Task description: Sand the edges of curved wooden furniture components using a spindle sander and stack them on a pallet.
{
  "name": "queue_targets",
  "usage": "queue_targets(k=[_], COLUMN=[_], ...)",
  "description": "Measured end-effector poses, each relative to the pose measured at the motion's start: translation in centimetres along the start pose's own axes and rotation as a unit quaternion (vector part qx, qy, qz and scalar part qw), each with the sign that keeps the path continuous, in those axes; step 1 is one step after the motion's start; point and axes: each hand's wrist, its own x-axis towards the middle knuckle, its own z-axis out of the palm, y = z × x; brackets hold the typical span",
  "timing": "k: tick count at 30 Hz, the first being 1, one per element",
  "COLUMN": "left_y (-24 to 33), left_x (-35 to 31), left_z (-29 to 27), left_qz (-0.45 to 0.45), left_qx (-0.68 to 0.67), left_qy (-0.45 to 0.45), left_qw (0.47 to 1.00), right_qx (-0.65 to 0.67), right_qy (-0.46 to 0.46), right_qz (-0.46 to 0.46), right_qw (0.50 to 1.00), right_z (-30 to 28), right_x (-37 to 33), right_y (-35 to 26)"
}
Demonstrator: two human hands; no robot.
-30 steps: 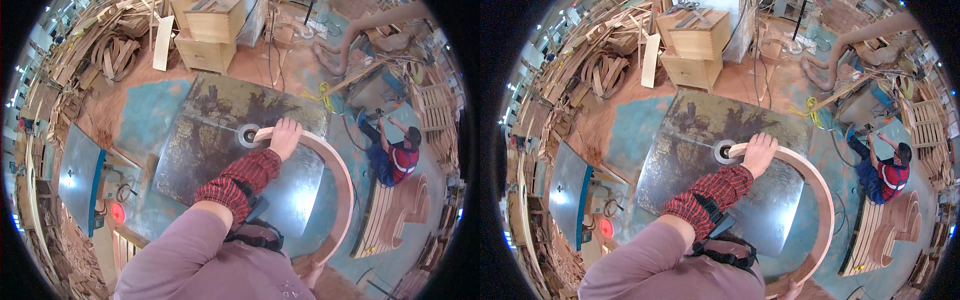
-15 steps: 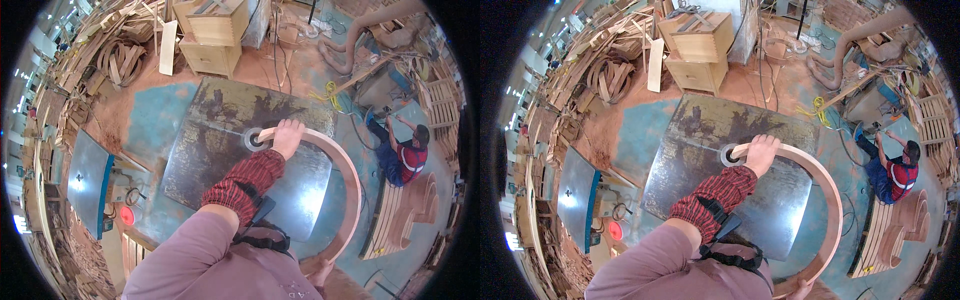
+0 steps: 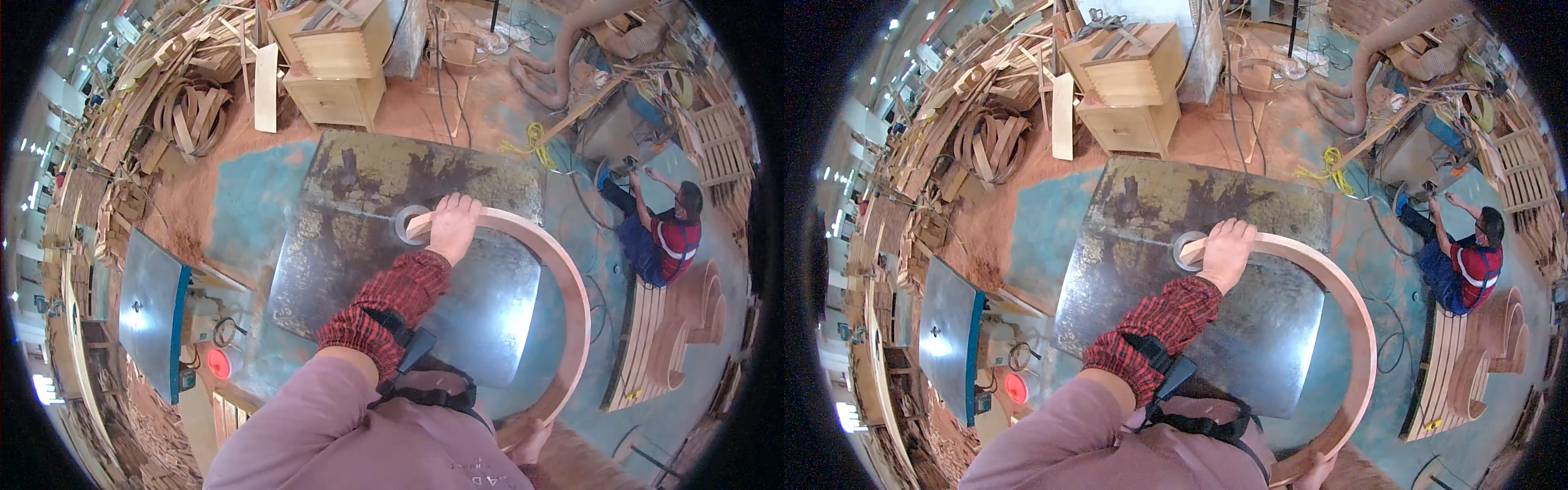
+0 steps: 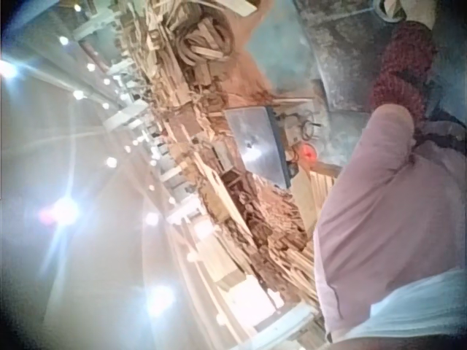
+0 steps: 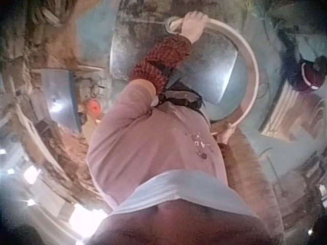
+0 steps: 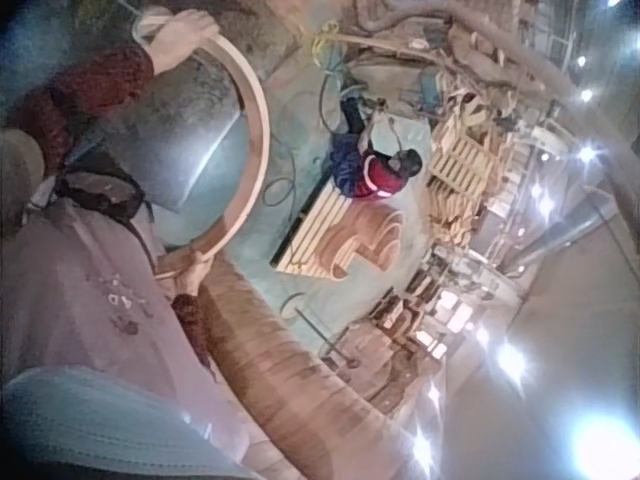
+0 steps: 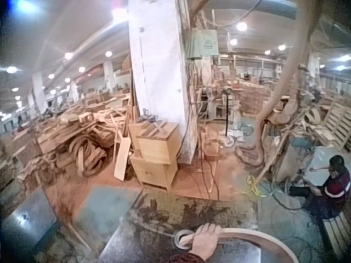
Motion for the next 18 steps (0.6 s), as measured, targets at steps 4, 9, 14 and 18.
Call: queue_targets(k=[4,9,14,18], left_y=[-0.3,-1.2,-3.1,-4.8], left_x=[-0.3,-1.1,-3.1,-5.0], left_z=[-0.4,-1.6,-2.3,-4.6], left_qz=[-0.004,-0.019,-0.025,-0.047], left_qx=[-0.007,0.011,0.042,0.046], left_qy=[-0.017,-0.047,-0.039,-0.057], left_qw=[1.000,0.999,0.998,0.996], right_qx=[0.032,-0.037,0.041,0.023], right_qy=[-0.008,0.019,-0.024,-0.028], right_qz=[0.006,0.011,-0.004,-0.004], right_qw=[0.999,0.999,0.999,0.999], right_z=[-0.5,-1.9,-3.8,-1.1], right_x=[0.2,1.6,3.2,3.0], right_y=[0.7,2.1,4.6,2.7])
